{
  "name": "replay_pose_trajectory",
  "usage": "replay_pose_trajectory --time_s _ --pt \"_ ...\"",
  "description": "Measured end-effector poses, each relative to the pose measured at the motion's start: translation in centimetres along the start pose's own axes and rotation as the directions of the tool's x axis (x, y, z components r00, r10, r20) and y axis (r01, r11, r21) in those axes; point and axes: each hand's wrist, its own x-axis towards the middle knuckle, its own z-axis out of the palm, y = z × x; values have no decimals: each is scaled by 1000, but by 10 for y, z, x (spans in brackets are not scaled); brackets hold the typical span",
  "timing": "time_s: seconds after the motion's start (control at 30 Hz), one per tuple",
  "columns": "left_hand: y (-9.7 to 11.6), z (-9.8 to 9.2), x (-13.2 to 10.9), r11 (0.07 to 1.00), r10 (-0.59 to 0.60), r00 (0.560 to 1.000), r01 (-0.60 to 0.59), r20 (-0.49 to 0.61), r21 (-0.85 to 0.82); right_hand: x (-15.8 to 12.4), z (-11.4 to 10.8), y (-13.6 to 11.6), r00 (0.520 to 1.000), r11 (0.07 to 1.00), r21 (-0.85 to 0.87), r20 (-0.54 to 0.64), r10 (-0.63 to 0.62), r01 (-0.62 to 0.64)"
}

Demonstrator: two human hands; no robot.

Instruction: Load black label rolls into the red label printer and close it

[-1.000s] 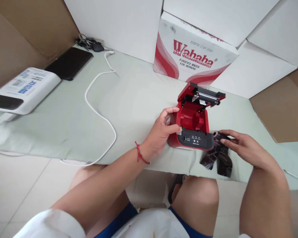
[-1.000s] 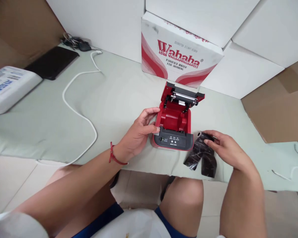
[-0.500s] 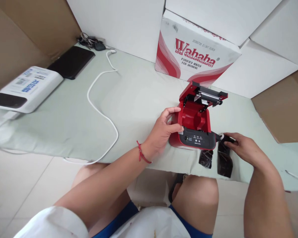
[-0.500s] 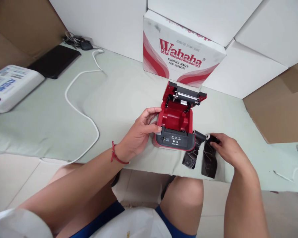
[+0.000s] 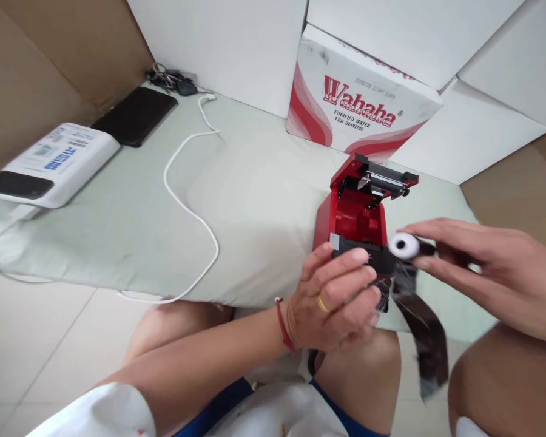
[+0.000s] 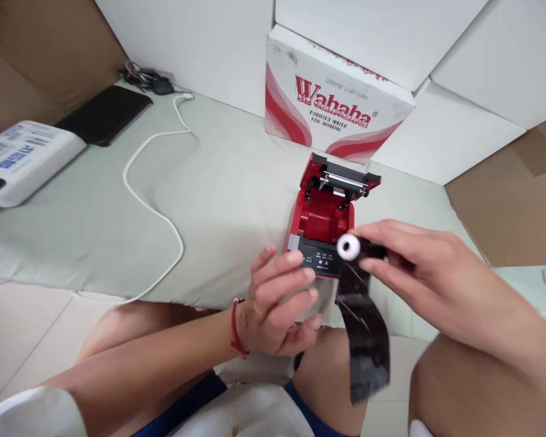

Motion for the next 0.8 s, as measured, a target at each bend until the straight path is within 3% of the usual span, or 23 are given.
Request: replay_pose_trajectory --time_s 0.1,0.2,0.33,0.5,0.63,0.7,0.8 --pt "8 1 -6 999 36 999 -36 17 -21 51 27 -39 997 999 26 52 -49 48" --pt "8 2 -6 999 34 999 -34 18 -20 81 51 -62 993 994 -105 111 41 -29" --pt "6 1 -3 999 -22 996 19 81 45 96 67 -73 971 965 -242 186 151 -104" --pt "7 4 -4 992 -34 988 15 153 128 116 81 -73 969 967 -226 189 159 -114" --pt "2 4 -1 988 -33 979 2 200 154 113 81 -66 981 987 -140 166 103 -80" --pt "-2 2 2 991 -22 980 -5 197 134 99 72 -65 992 1000 9 127 26 -27" --pt "-7 -1 7 995 2 983 -20 182 101 77 54 -64 989 950 312 -145 30 17"
